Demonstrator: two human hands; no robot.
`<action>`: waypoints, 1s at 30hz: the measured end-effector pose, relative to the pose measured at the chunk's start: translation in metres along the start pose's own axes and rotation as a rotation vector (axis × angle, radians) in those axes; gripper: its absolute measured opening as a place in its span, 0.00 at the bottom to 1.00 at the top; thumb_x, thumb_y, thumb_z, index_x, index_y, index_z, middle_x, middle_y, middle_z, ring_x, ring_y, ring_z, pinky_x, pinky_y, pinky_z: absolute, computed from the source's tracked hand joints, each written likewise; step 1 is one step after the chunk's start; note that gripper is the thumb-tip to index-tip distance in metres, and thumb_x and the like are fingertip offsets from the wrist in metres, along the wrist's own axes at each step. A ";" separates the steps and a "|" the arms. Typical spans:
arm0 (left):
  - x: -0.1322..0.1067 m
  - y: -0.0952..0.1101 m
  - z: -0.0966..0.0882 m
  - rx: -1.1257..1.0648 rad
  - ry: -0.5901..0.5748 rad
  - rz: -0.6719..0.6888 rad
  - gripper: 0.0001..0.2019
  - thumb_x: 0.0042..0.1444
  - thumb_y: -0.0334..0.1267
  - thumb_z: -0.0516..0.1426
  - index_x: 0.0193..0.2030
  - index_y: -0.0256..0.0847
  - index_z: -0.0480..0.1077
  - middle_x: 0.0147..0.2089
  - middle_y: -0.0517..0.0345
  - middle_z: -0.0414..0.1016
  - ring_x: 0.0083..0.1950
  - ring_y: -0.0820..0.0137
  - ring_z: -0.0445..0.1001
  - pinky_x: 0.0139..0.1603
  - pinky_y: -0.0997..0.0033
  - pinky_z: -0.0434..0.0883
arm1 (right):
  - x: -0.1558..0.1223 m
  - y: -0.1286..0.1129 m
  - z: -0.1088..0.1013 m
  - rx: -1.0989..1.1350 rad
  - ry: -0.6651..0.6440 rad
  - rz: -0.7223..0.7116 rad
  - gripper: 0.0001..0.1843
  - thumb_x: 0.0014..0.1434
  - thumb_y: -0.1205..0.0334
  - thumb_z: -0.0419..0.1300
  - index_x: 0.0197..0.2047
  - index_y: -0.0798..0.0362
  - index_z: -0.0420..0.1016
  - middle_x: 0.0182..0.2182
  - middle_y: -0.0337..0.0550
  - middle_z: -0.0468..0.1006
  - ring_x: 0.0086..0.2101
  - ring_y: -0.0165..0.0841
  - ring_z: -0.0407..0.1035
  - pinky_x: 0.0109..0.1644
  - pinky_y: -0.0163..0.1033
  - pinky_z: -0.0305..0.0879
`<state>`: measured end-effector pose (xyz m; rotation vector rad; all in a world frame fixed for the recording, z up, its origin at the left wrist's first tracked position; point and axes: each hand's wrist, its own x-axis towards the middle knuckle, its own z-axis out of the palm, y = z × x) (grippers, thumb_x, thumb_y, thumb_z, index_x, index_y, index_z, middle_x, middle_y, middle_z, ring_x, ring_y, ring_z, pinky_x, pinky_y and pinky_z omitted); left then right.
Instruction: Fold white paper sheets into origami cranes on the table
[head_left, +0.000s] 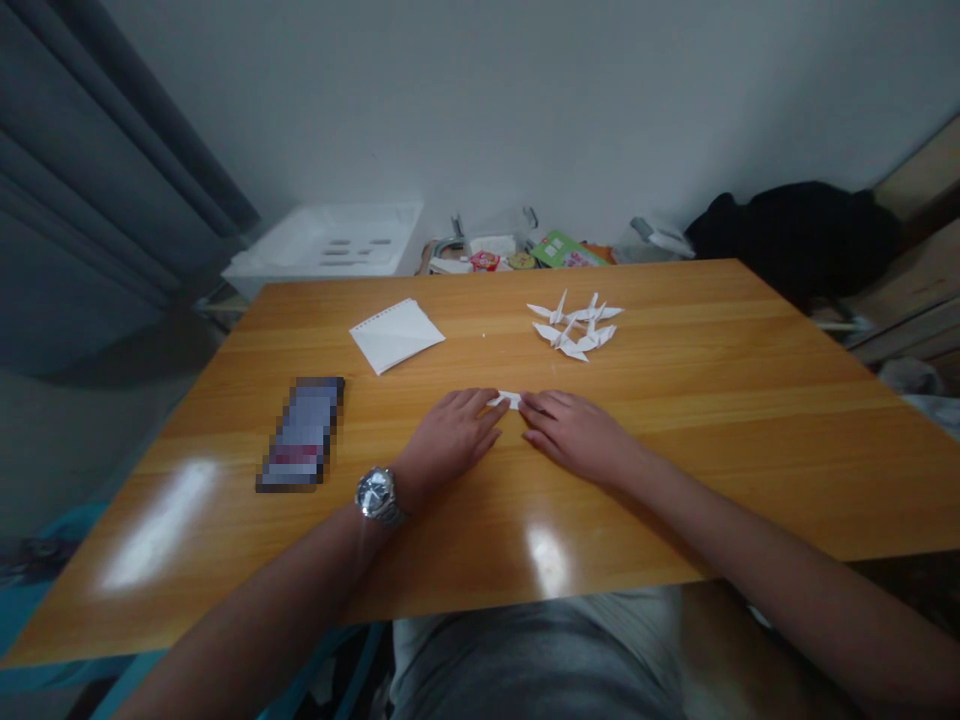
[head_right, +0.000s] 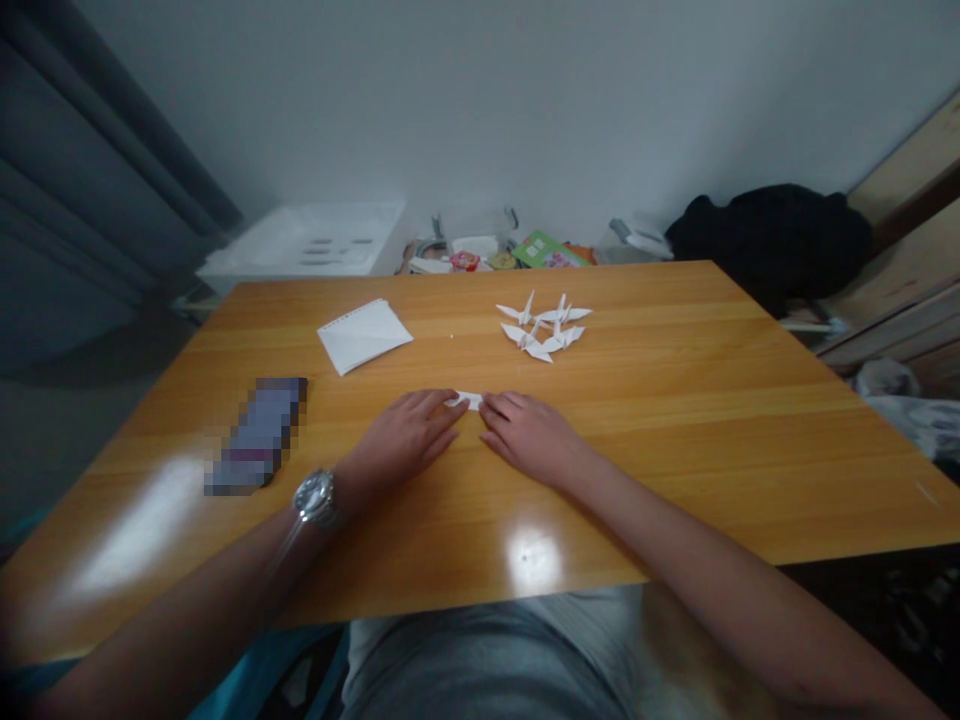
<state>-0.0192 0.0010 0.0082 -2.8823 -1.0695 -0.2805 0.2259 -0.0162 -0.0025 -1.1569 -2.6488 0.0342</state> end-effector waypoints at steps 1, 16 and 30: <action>0.000 0.002 0.000 0.003 0.004 0.004 0.21 0.72 0.40 0.50 0.67 0.37 0.65 0.64 0.44 0.70 0.61 0.57 0.71 0.64 0.55 0.68 | 0.002 -0.001 -0.001 0.004 -0.003 0.004 0.22 0.72 0.58 0.52 0.61 0.61 0.73 0.56 0.62 0.76 0.55 0.49 0.71 0.60 0.55 0.70; 0.001 -0.009 0.016 -0.131 -0.024 -0.044 0.24 0.73 0.47 0.49 0.70 0.38 0.63 0.72 0.44 0.64 0.72 0.60 0.63 0.75 0.52 0.57 | 0.026 0.020 -0.018 0.232 -0.055 -0.098 0.22 0.75 0.57 0.48 0.42 0.54 0.82 0.39 0.48 0.84 0.42 0.38 0.76 0.49 0.44 0.69; 0.005 -0.011 0.015 -0.220 -0.006 -0.024 0.20 0.72 0.47 0.50 0.64 0.38 0.69 0.71 0.44 0.65 0.72 0.61 0.64 0.76 0.51 0.55 | 0.022 0.031 0.004 0.460 0.207 0.009 0.17 0.73 0.57 0.51 0.47 0.53 0.81 0.44 0.48 0.84 0.46 0.37 0.76 0.54 0.45 0.71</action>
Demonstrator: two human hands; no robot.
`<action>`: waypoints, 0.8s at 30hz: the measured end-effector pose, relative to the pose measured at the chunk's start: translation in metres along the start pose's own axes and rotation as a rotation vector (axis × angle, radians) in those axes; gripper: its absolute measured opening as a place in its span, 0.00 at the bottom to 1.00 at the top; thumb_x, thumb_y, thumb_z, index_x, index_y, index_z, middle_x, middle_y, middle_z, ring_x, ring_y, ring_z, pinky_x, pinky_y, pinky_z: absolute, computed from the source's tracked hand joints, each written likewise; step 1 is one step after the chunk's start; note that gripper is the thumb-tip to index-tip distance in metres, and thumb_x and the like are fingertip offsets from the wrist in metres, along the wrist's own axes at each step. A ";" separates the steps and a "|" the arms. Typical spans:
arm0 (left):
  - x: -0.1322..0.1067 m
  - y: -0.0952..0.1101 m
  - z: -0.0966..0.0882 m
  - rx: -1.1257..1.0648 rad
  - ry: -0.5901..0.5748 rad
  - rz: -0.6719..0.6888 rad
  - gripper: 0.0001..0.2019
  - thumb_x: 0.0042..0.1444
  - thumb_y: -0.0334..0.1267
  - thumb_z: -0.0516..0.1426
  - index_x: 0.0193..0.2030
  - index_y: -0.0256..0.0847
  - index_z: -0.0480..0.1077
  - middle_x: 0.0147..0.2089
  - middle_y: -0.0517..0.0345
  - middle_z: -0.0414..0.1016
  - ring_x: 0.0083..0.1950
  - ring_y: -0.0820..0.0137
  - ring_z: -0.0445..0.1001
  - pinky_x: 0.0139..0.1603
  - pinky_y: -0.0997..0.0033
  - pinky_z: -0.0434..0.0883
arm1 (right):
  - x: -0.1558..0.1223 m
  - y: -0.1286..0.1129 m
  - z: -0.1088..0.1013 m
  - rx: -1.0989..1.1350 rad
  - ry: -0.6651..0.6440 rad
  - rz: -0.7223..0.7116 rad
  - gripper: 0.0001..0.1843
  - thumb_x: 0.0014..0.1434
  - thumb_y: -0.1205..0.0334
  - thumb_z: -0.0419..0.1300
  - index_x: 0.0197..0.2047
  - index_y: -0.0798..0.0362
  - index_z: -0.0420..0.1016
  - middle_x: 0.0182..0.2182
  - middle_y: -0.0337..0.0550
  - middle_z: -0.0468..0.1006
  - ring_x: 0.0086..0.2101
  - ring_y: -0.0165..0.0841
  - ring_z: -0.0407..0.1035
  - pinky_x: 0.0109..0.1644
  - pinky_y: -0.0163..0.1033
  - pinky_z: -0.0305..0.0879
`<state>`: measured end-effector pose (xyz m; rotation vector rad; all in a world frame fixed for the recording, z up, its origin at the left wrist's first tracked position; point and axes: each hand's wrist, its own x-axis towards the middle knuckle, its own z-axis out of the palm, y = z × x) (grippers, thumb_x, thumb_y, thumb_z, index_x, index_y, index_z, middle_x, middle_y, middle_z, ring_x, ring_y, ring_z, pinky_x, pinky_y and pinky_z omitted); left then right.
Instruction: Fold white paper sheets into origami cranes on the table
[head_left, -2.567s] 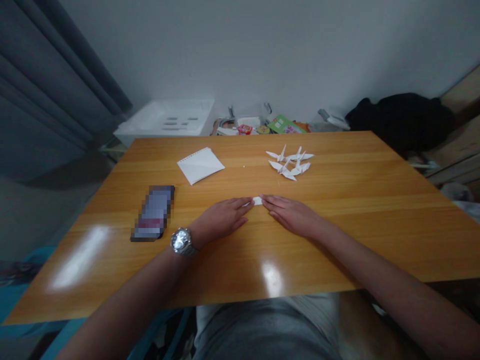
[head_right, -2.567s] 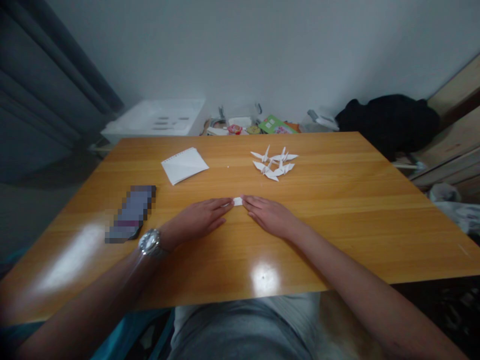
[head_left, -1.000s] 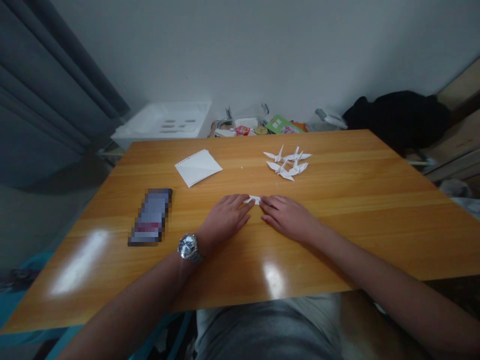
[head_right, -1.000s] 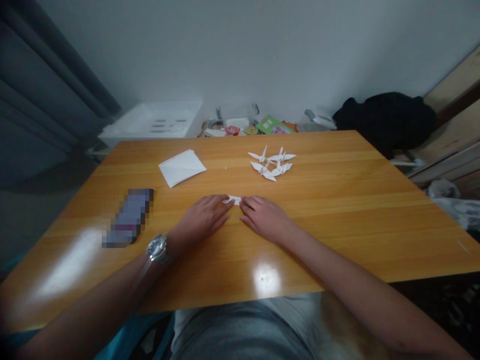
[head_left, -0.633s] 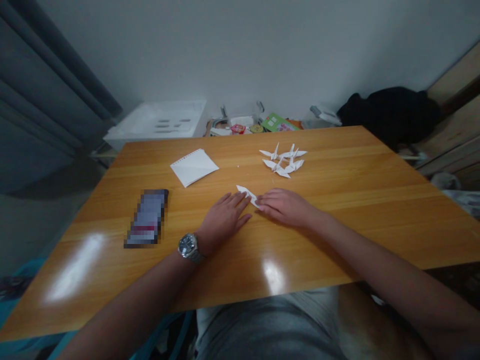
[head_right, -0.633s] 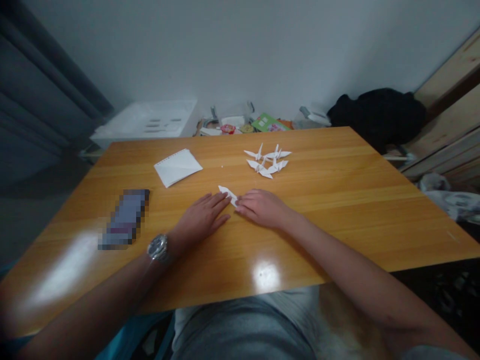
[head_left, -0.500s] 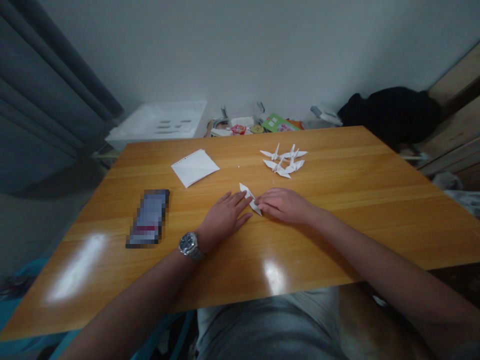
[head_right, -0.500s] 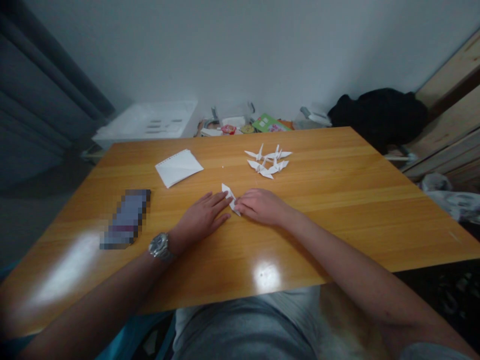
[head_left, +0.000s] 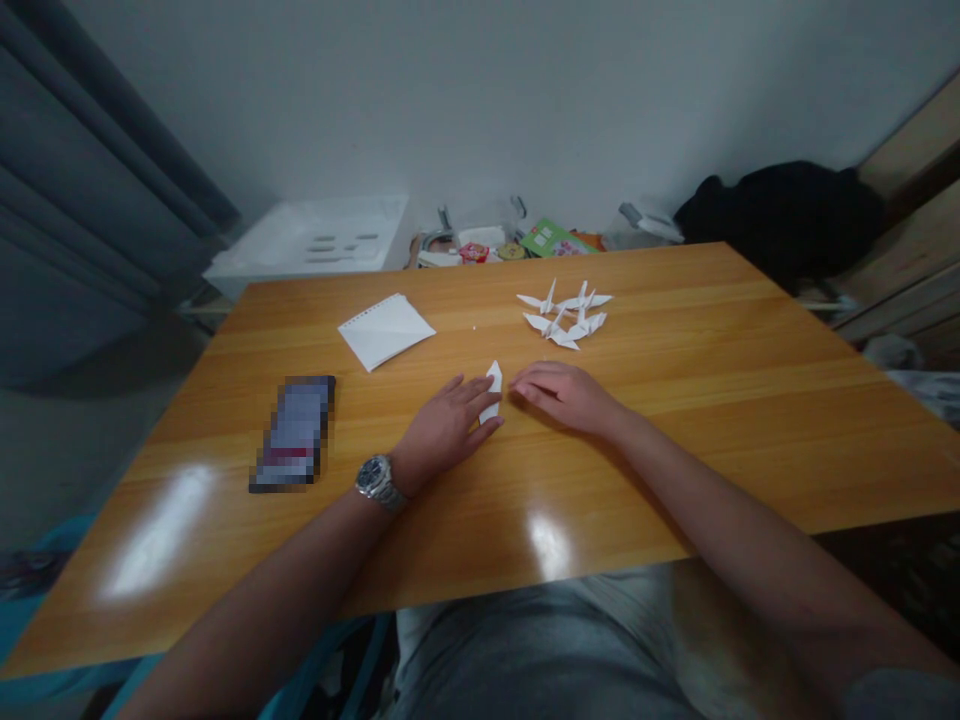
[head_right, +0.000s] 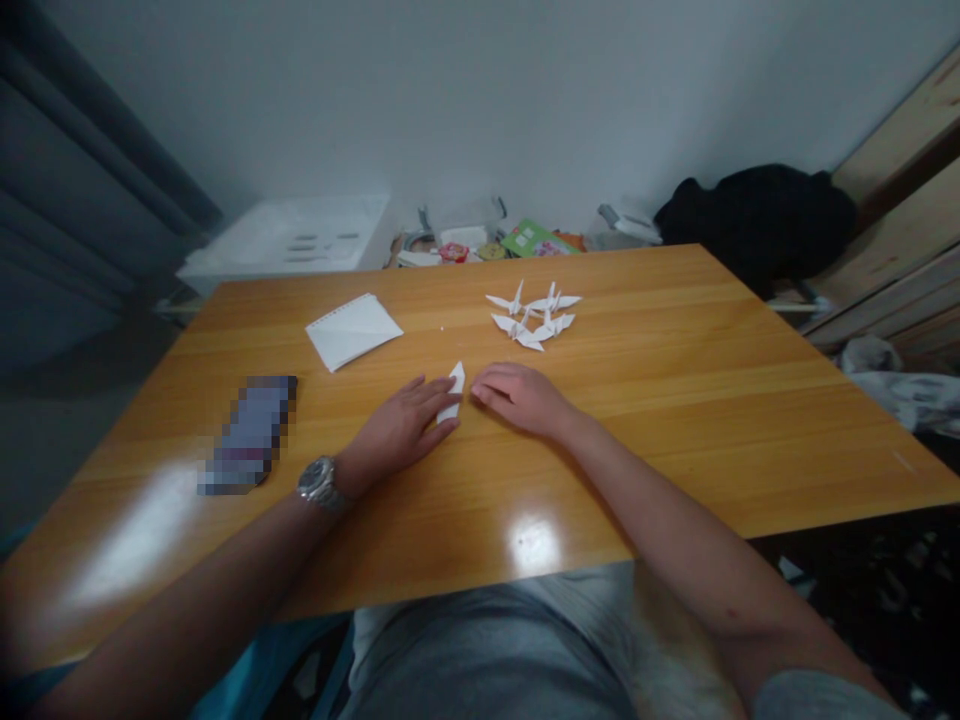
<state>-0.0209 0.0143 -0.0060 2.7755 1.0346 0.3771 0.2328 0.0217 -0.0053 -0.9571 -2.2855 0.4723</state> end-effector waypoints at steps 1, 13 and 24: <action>0.001 -0.001 0.001 -0.005 -0.001 0.010 0.20 0.72 0.47 0.51 0.62 0.38 0.69 0.71 0.44 0.66 0.72 0.60 0.64 0.76 0.50 0.54 | 0.000 0.002 0.000 0.010 0.003 -0.015 0.16 0.73 0.57 0.52 0.49 0.53 0.80 0.47 0.48 0.83 0.48 0.37 0.76 0.55 0.46 0.70; 0.004 -0.002 0.004 -0.037 0.138 -0.002 0.13 0.71 0.40 0.54 0.54 0.40 0.76 0.57 0.47 0.76 0.55 0.60 0.77 0.58 0.57 0.74 | -0.009 0.017 0.013 0.005 0.031 -0.051 0.16 0.71 0.59 0.56 0.58 0.51 0.77 0.57 0.53 0.77 0.58 0.40 0.71 0.63 0.51 0.67; 0.006 -0.004 0.003 -0.107 0.121 -0.007 0.14 0.71 0.38 0.53 0.56 0.38 0.76 0.57 0.51 0.79 0.54 0.62 0.78 0.58 0.62 0.75 | -0.007 0.016 0.014 -0.097 0.011 -0.103 0.13 0.70 0.60 0.57 0.52 0.49 0.81 0.50 0.51 0.79 0.50 0.41 0.72 0.55 0.51 0.70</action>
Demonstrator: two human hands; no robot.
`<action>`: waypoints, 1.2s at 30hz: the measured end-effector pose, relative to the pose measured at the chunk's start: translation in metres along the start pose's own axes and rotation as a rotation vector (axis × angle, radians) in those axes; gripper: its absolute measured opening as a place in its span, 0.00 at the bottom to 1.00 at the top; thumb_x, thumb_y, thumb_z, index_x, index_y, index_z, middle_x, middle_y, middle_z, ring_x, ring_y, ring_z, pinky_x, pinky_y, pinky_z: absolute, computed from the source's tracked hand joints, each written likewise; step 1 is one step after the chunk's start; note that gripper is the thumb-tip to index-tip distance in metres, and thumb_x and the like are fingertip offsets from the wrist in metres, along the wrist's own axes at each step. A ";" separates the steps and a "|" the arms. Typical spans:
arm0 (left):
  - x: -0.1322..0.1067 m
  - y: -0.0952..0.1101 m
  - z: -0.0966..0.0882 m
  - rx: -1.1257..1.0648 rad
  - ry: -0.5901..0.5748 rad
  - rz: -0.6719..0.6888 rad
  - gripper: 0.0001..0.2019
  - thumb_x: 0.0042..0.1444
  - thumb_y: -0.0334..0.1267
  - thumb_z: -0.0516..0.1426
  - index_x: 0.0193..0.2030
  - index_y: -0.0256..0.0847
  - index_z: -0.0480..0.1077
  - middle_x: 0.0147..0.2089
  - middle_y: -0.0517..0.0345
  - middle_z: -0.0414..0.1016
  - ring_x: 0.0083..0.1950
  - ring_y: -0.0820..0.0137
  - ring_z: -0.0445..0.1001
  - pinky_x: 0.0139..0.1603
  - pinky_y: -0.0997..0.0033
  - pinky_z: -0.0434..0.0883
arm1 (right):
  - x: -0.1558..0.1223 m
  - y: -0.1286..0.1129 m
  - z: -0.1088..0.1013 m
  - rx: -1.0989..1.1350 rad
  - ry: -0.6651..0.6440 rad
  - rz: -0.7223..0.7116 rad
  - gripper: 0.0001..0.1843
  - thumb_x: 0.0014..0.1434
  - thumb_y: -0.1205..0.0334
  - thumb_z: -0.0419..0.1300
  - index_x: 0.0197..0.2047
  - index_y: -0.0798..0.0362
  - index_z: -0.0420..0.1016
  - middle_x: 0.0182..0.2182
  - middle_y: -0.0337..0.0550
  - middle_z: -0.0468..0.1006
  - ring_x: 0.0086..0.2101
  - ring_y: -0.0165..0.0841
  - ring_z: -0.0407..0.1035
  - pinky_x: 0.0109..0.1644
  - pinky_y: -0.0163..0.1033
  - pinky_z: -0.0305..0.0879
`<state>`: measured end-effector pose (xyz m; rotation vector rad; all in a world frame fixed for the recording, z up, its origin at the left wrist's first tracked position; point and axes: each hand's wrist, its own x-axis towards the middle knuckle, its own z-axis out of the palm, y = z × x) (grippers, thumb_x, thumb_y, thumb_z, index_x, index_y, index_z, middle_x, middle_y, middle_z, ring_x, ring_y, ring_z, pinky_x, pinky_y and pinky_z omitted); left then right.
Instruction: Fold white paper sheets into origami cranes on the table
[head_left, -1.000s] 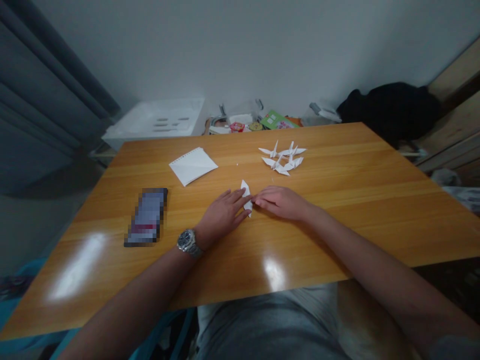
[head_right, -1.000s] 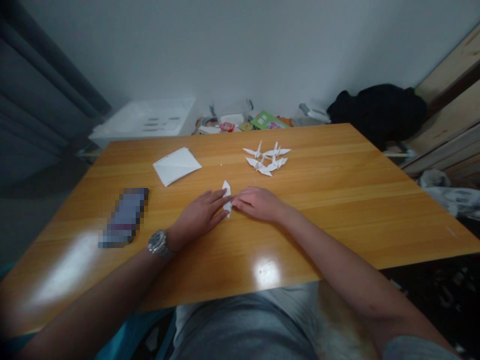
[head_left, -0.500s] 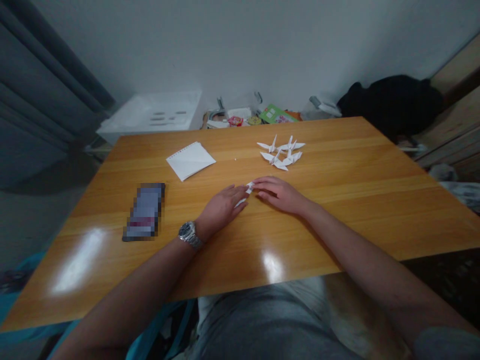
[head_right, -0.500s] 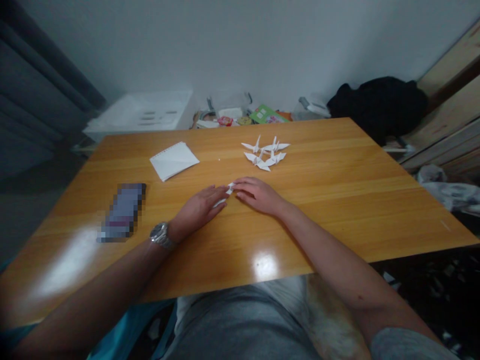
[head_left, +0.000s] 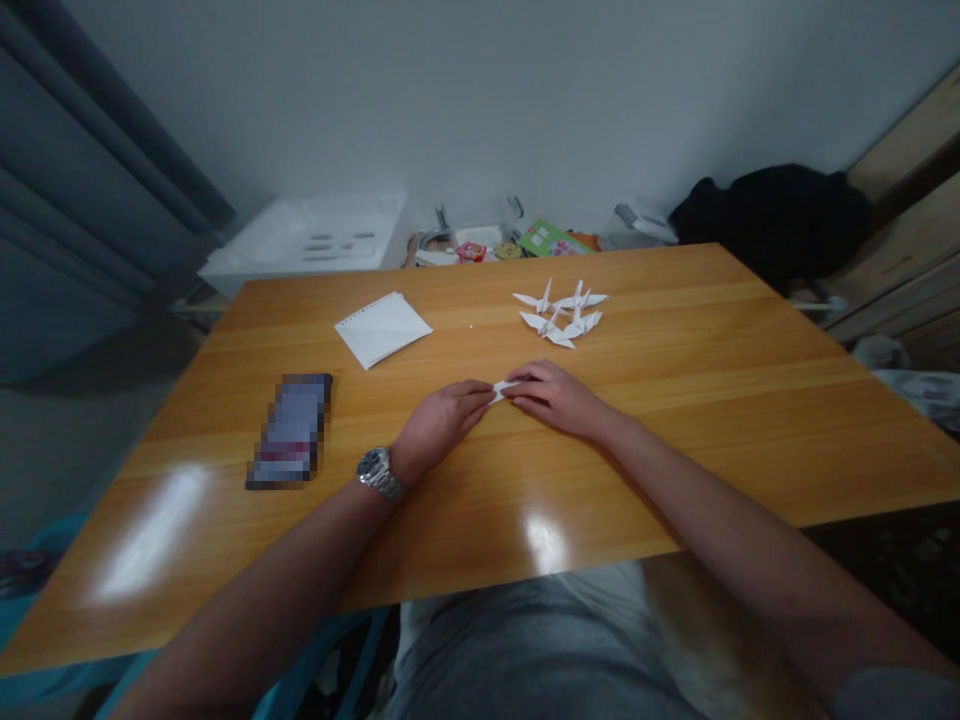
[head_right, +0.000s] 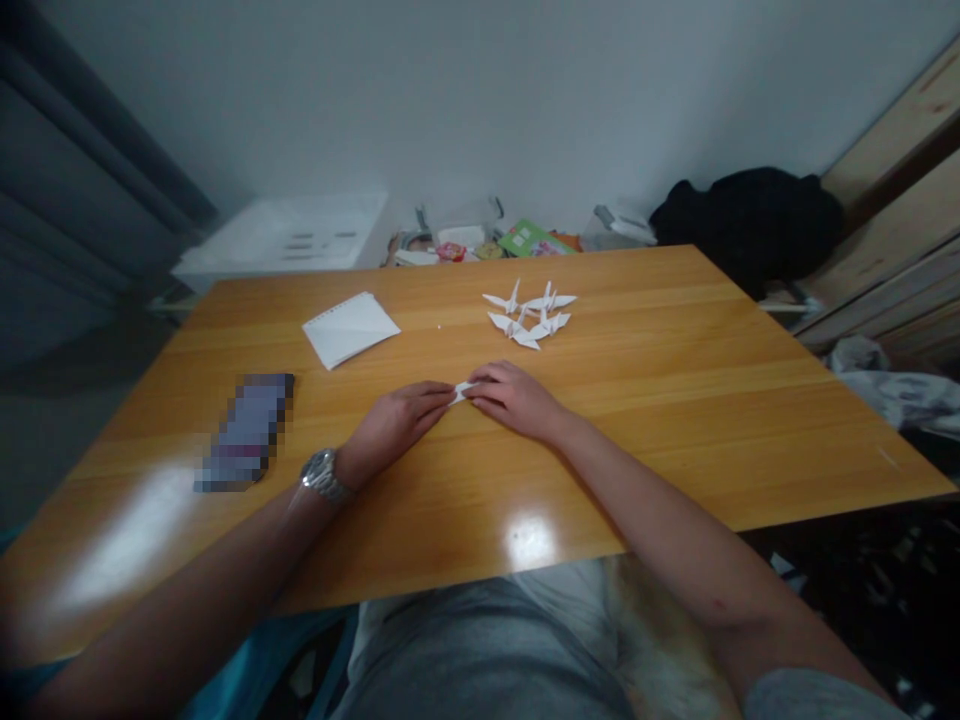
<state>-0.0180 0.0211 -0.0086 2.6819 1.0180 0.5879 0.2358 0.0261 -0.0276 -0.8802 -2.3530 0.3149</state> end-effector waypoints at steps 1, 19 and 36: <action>0.000 0.000 0.000 0.016 0.007 -0.003 0.14 0.71 0.38 0.54 0.55 0.39 0.77 0.56 0.51 0.79 0.54 0.62 0.78 0.57 0.61 0.75 | 0.000 -0.001 0.000 -0.004 0.000 0.005 0.12 0.70 0.60 0.57 0.51 0.50 0.81 0.49 0.51 0.79 0.50 0.41 0.72 0.54 0.51 0.70; 0.001 -0.003 0.004 0.006 0.063 -0.010 0.09 0.69 0.36 0.55 0.48 0.38 0.76 0.51 0.49 0.79 0.51 0.61 0.77 0.55 0.59 0.75 | 0.006 -0.015 0.003 -0.042 -0.022 0.074 0.07 0.69 0.62 0.60 0.47 0.51 0.78 0.45 0.50 0.79 0.47 0.41 0.71 0.52 0.48 0.68; 0.002 -0.003 0.010 -0.145 0.094 -0.048 0.07 0.67 0.34 0.56 0.44 0.39 0.76 0.47 0.50 0.78 0.49 0.63 0.75 0.53 0.60 0.73 | 0.008 -0.019 0.006 0.013 -0.003 0.113 0.05 0.68 0.64 0.61 0.43 0.50 0.79 0.42 0.48 0.78 0.45 0.40 0.71 0.50 0.47 0.67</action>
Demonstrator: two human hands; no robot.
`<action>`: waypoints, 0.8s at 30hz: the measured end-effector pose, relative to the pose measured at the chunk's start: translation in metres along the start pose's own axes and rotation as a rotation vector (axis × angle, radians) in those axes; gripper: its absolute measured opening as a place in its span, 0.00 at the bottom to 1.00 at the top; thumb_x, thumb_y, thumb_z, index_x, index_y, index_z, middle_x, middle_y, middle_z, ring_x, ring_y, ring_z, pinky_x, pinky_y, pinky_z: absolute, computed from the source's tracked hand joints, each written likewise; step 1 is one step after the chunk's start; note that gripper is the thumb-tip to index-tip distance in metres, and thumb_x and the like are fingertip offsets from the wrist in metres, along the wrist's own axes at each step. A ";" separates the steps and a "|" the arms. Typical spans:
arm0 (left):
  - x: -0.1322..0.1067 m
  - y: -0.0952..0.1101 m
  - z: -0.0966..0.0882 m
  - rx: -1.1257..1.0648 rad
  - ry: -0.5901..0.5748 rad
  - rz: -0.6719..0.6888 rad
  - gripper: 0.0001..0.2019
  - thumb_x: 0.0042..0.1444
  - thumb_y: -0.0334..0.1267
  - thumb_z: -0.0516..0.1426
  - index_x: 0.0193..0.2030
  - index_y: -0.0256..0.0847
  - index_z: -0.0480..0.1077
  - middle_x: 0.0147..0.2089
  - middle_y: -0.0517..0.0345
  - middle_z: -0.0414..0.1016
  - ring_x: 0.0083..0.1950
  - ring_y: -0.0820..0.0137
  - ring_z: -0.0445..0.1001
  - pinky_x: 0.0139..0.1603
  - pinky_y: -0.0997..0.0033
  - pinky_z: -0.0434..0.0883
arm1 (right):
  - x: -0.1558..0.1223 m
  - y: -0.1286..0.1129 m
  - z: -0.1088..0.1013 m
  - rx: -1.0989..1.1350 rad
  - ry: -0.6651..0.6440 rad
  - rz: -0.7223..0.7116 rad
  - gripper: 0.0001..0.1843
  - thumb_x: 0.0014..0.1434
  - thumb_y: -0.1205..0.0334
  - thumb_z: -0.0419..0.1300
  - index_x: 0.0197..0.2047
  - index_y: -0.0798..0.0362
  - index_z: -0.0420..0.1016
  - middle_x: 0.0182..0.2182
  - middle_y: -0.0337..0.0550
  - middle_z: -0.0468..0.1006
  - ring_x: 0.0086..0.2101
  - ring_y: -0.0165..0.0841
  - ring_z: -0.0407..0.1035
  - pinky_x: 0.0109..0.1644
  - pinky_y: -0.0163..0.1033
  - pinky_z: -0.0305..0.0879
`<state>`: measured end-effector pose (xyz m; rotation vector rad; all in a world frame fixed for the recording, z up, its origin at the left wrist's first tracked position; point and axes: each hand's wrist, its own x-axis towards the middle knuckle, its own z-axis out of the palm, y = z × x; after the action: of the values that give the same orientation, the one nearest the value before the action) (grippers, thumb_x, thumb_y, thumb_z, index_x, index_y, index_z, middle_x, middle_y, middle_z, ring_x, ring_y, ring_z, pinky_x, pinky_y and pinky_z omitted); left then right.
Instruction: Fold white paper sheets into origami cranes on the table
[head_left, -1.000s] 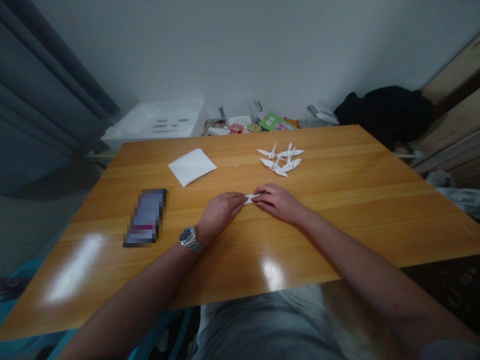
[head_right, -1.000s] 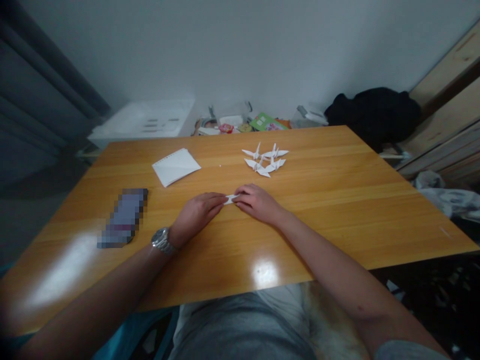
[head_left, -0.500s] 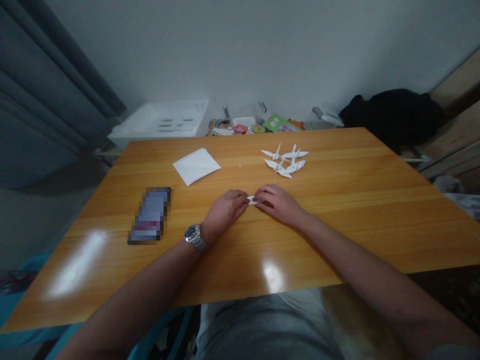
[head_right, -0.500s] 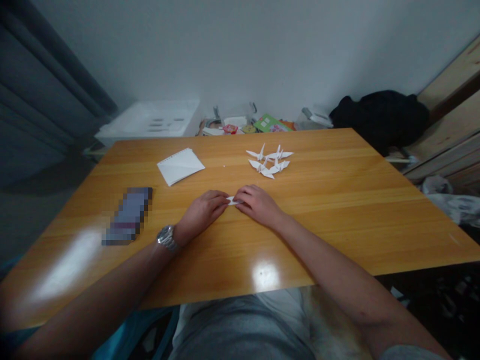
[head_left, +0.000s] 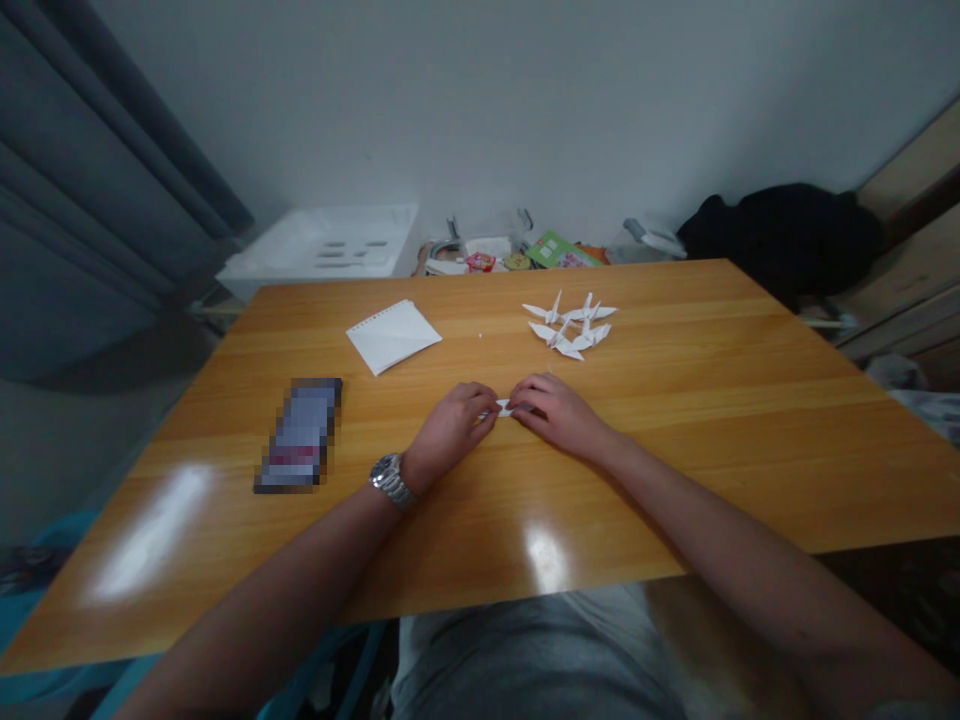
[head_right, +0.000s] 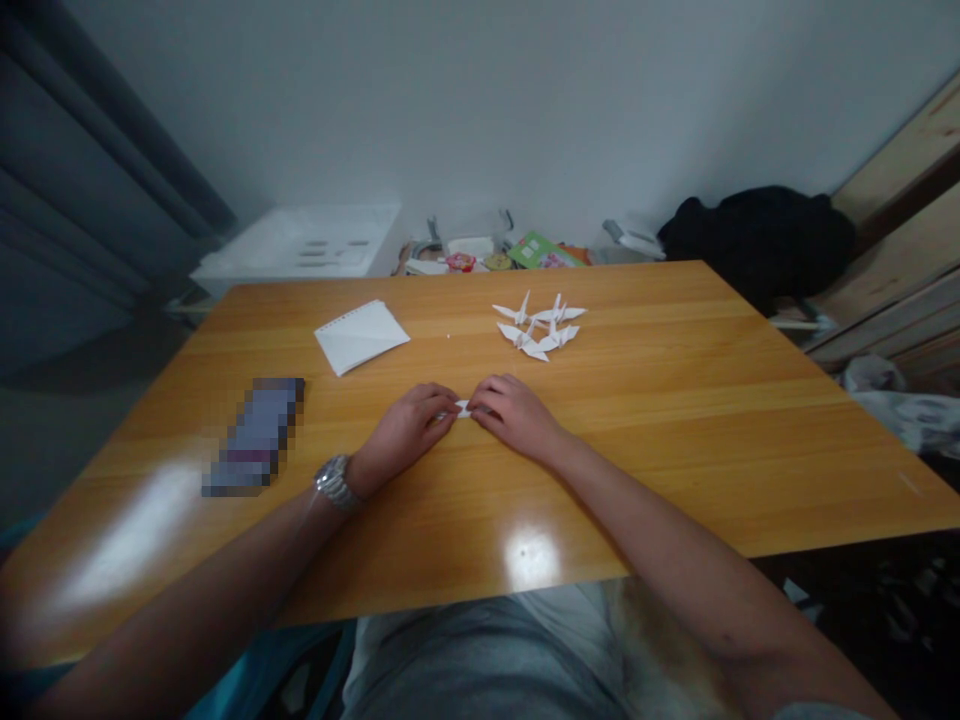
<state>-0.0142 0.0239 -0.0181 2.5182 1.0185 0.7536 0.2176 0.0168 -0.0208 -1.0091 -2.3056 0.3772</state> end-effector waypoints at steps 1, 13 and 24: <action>0.000 0.000 0.000 -0.006 0.004 -0.001 0.07 0.67 0.33 0.56 0.44 0.39 0.76 0.47 0.50 0.77 0.49 0.63 0.74 0.53 0.60 0.73 | 0.000 0.000 0.000 0.000 -0.002 0.002 0.05 0.68 0.64 0.60 0.43 0.50 0.79 0.42 0.48 0.78 0.45 0.40 0.71 0.50 0.47 0.67; 0.002 0.005 -0.003 -0.063 -0.003 -0.023 0.07 0.68 0.32 0.55 0.44 0.39 0.75 0.46 0.50 0.76 0.49 0.64 0.74 0.53 0.62 0.73 | -0.001 -0.002 0.002 0.042 0.021 0.041 0.09 0.67 0.58 0.62 0.49 0.50 0.77 0.43 0.48 0.76 0.45 0.40 0.71 0.49 0.46 0.69; 0.001 0.007 -0.003 -0.060 0.017 -0.093 0.08 0.69 0.37 0.55 0.48 0.40 0.74 0.46 0.52 0.76 0.48 0.63 0.75 0.53 0.62 0.73 | 0.000 0.000 0.006 0.016 0.051 0.062 0.05 0.69 0.62 0.59 0.42 0.51 0.77 0.40 0.47 0.76 0.42 0.39 0.70 0.47 0.45 0.67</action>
<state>-0.0111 0.0200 -0.0123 2.4002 1.0932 0.7676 0.2138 0.0171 -0.0257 -1.0719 -2.2269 0.3903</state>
